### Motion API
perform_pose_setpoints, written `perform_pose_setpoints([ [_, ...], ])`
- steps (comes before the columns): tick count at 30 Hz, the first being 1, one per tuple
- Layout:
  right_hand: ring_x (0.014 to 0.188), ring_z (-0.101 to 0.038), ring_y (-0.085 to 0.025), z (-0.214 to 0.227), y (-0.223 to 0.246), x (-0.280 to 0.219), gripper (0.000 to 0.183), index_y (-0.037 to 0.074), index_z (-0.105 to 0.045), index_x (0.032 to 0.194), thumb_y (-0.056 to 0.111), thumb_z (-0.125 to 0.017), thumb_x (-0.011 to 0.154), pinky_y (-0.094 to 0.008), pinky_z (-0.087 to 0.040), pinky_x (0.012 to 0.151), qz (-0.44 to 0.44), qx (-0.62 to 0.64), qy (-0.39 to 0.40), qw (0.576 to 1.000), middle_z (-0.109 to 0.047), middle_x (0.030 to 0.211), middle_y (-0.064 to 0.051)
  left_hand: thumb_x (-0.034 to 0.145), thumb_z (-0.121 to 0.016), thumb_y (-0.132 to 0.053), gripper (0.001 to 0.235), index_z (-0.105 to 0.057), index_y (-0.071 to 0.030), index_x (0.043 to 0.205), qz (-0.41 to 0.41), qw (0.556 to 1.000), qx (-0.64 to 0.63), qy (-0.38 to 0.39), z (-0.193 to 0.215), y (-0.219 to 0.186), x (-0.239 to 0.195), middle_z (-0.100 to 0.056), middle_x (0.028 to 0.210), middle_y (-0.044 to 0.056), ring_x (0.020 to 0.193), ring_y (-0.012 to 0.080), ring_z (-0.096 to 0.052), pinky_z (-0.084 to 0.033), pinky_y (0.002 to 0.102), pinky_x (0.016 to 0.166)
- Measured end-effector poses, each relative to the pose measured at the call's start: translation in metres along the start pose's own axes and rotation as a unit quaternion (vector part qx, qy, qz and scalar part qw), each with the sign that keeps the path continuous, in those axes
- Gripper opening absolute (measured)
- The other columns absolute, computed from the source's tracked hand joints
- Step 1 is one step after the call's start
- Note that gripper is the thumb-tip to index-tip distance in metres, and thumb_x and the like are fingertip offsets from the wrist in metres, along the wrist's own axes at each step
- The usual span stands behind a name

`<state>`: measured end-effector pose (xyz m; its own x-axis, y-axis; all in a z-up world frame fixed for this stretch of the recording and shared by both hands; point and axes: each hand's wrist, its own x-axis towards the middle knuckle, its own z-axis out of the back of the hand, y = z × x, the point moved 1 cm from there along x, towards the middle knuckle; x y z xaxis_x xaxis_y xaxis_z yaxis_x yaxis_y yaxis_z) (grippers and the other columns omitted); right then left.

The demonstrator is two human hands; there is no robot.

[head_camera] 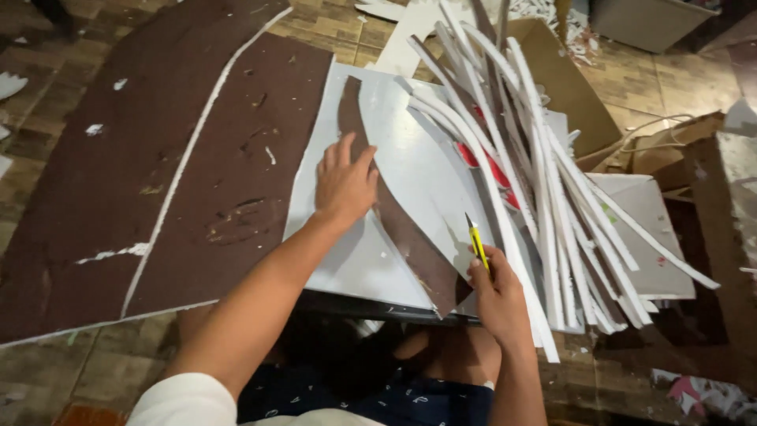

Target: Cutting curved shapes out of foam board using a utility knife.

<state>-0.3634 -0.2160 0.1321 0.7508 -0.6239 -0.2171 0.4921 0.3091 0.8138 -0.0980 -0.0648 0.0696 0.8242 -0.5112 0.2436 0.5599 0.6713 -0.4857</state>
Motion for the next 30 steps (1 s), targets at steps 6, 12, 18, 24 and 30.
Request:
perform_pose_setpoints([
  [6,0.06,-0.066,-0.022,-0.023,0.029,0.01,0.031,0.011,-0.065,0.131,0.019,-0.05,0.105,-0.035,-0.053,0.064,0.032,0.027,0.045,0.998,-0.064,0.064,-0.009,0.101,-0.059,-0.044,0.05,-0.062,-0.019,0.144,-0.002,0.998,0.019,0.063,-0.004,0.023,-0.028,-0.043,0.154,0.021,0.14,0.0438,-0.043,-0.038,0.06,0.111],
  [12,0.045,-0.053,-0.018,-0.052,0.038,0.031,0.031,0.011,-0.064,0.13,0.023,-0.047,0.108,-0.029,-0.045,0.052,0.068,0.059,0.067,0.994,-0.049,0.05,-0.002,0.096,-0.063,-0.052,0.047,-0.069,-0.023,0.133,-0.077,0.996,0.042,-0.027,0.002,0.046,-0.015,-0.059,0.133,0.012,0.13,0.0371,-0.051,-0.039,0.061,0.105],
  [18,0.072,-0.063,-0.026,-0.081,0.042,0.048,0.032,0.019,-0.065,0.133,0.032,-0.049,0.108,-0.041,-0.05,0.08,0.056,-0.03,-0.028,0.998,-0.063,0.062,-0.006,0.099,-0.056,-0.051,0.051,-0.059,-0.029,0.145,-0.059,0.987,0.143,0.035,0.067,0.096,0.009,-0.044,0.158,0.008,0.153,0.0382,-0.025,-0.012,0.077,0.114],
  [24,0.077,-0.065,-0.026,-0.109,0.051,0.053,0.034,0.015,-0.064,0.134,0.029,-0.047,0.108,-0.043,-0.049,0.082,0.041,-0.001,-0.092,0.995,-0.065,0.065,-0.006,0.101,-0.041,-0.064,0.059,-0.044,-0.04,0.155,0.018,0.985,0.09,0.145,0.071,0.109,0.006,-0.028,0.171,0.008,0.16,0.0391,-0.013,-0.006,0.079,0.118],
  [30,0.077,-0.066,-0.026,-0.12,0.061,0.059,0.034,0.015,-0.064,0.133,0.03,-0.047,0.109,-0.043,-0.05,0.081,0.035,-0.01,-0.118,0.992,-0.065,0.066,-0.006,0.101,-0.045,-0.057,0.057,-0.049,-0.033,0.153,0.019,0.988,0.087,0.127,0.067,0.095,0.014,-0.03,0.169,0.009,0.159,0.0389,-0.013,-0.004,0.081,0.116],
])
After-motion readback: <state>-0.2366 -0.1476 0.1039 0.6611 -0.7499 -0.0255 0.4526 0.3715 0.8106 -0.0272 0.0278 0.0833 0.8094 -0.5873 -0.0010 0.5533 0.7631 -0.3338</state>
